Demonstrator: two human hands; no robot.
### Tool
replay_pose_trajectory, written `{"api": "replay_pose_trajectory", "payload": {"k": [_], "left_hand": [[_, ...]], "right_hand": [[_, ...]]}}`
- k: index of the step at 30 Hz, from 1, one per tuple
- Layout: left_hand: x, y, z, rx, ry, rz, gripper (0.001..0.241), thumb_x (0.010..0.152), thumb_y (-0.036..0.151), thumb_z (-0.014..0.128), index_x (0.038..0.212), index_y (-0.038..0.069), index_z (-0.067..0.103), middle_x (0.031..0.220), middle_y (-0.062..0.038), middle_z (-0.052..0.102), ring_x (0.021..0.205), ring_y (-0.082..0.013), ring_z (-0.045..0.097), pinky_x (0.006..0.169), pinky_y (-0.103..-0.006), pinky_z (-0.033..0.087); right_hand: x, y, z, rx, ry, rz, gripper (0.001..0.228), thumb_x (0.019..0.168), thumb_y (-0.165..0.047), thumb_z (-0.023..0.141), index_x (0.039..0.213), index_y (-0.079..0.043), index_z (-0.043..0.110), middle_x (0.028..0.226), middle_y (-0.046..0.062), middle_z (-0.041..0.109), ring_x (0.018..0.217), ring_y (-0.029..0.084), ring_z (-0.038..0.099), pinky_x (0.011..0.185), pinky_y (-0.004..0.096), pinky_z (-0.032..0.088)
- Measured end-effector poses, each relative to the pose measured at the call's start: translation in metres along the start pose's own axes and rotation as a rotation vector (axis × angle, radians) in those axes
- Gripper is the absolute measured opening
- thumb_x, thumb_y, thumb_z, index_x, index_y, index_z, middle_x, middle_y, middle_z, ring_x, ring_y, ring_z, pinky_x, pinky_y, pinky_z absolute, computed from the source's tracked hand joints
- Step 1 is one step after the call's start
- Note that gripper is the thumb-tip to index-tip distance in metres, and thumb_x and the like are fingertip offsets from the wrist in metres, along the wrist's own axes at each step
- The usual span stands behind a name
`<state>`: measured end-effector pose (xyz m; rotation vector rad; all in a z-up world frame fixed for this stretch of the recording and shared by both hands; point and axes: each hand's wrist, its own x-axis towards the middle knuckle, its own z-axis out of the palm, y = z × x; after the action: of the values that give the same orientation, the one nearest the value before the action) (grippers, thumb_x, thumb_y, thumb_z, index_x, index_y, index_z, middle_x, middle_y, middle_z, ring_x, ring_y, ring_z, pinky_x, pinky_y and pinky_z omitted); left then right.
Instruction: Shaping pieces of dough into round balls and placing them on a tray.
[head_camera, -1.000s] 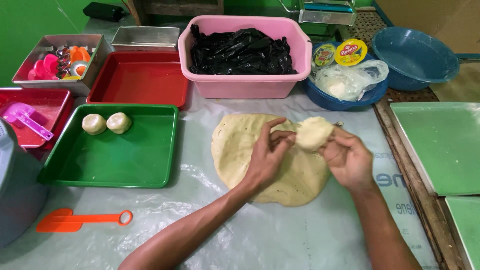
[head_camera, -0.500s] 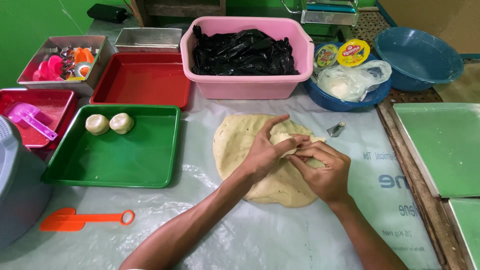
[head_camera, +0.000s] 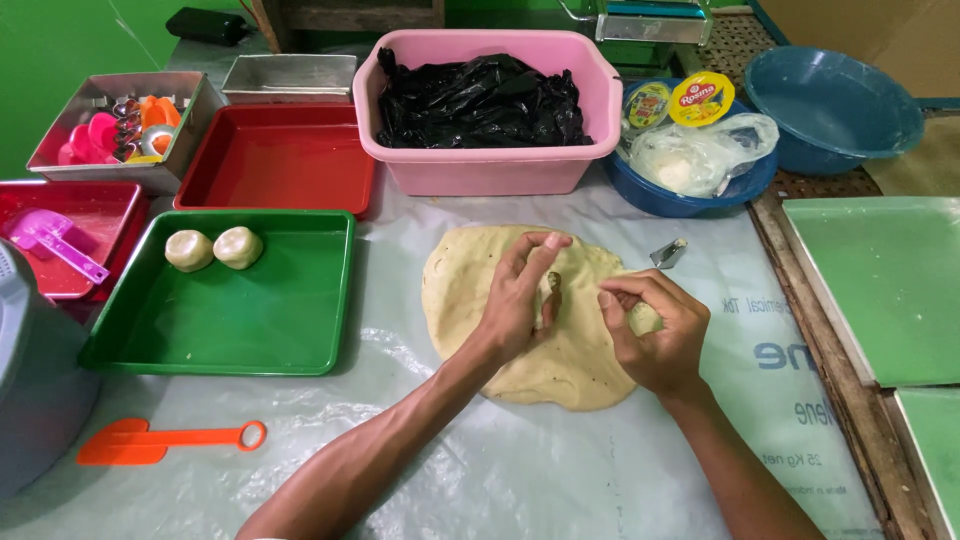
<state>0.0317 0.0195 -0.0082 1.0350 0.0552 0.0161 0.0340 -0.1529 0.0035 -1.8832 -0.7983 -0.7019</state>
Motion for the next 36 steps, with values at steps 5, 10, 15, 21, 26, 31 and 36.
{"api": "replay_pose_trajectory", "payload": {"k": [5,10,15,21,26,31,36], "left_hand": [[-0.002,-0.003,0.001,0.019,0.005,0.095,0.038,0.101,0.041,0.052,0.114,0.008,0.064,0.046,-0.008,0.045,0.037,-0.0134,0.049,0.038,-0.0234,0.037],[-0.010,0.013,0.007,0.275,0.050,0.072,0.067,0.093,0.059,0.040,0.136,0.009,0.051,0.139,-0.022,0.049,0.136,-0.0345,0.041,0.117,-0.0475,0.027],[-0.007,0.008,0.004,0.060,-0.045,-0.064,0.096,0.089,0.073,0.047,0.161,0.013,0.021,0.122,-0.033,0.057,0.112,-0.0362,0.061,0.098,-0.0479,0.051],[0.013,-0.024,-0.026,-0.170,-0.197,-0.043,0.101,0.095,0.077,0.043,0.167,0.018,0.002,0.106,-0.032,0.056,0.086,-0.0297,0.071,0.080,-0.0435,0.060],[0.011,0.010,-0.031,-0.094,-0.172,-0.072,0.114,0.084,0.090,0.031,0.165,0.020,-0.009,0.119,-0.038,0.058,0.107,-0.0421,0.065,0.094,-0.0526,0.052],[0.023,-0.012,-0.055,-0.116,-0.025,0.086,0.096,0.093,0.078,0.036,0.163,0.015,0.016,0.112,-0.029,0.064,0.103,-0.0333,0.070,0.091,-0.0419,0.056],[0.018,-0.005,-0.041,-0.173,0.007,0.266,0.076,0.098,0.064,0.039,0.159,0.022,0.022,0.132,-0.027,0.061,0.123,-0.0353,0.062,0.104,-0.0440,0.048]], "right_hand": [[0.000,-0.004,0.007,-0.022,0.035,-0.025,0.011,0.090,-0.008,0.077,0.100,-0.003,0.077,0.086,0.008,0.073,0.075,0.023,0.072,0.074,0.033,0.057],[0.000,-0.020,0.013,-0.021,-0.078,-0.082,0.040,0.096,-0.029,0.068,0.121,0.002,0.066,0.122,0.022,0.068,0.109,0.039,0.068,0.093,0.048,0.054],[0.013,-0.025,0.025,-0.026,-0.168,-0.172,0.050,0.102,-0.029,0.057,0.134,0.009,0.055,0.139,0.033,0.057,0.129,0.052,0.055,0.105,0.062,0.045],[0.040,-0.011,0.052,-0.251,0.112,-0.463,0.047,0.104,-0.038,0.058,0.122,0.005,0.070,0.134,0.024,0.065,0.114,0.041,0.069,0.098,0.051,0.052],[0.054,-0.015,0.065,0.064,0.158,-0.292,0.020,0.099,-0.019,0.071,0.090,-0.003,0.079,0.091,0.011,0.078,0.082,0.031,0.077,0.079,0.042,0.061],[0.051,-0.026,0.075,0.206,0.024,0.163,0.016,0.098,-0.016,0.076,0.083,-0.009,0.077,0.065,0.004,0.068,0.069,0.012,0.064,0.070,0.033,0.056],[0.030,0.000,0.086,0.262,-0.077,0.327,0.036,0.104,-0.019,0.062,0.070,-0.010,0.072,0.059,0.002,0.066,0.069,0.005,0.052,0.070,0.030,0.052]]}}
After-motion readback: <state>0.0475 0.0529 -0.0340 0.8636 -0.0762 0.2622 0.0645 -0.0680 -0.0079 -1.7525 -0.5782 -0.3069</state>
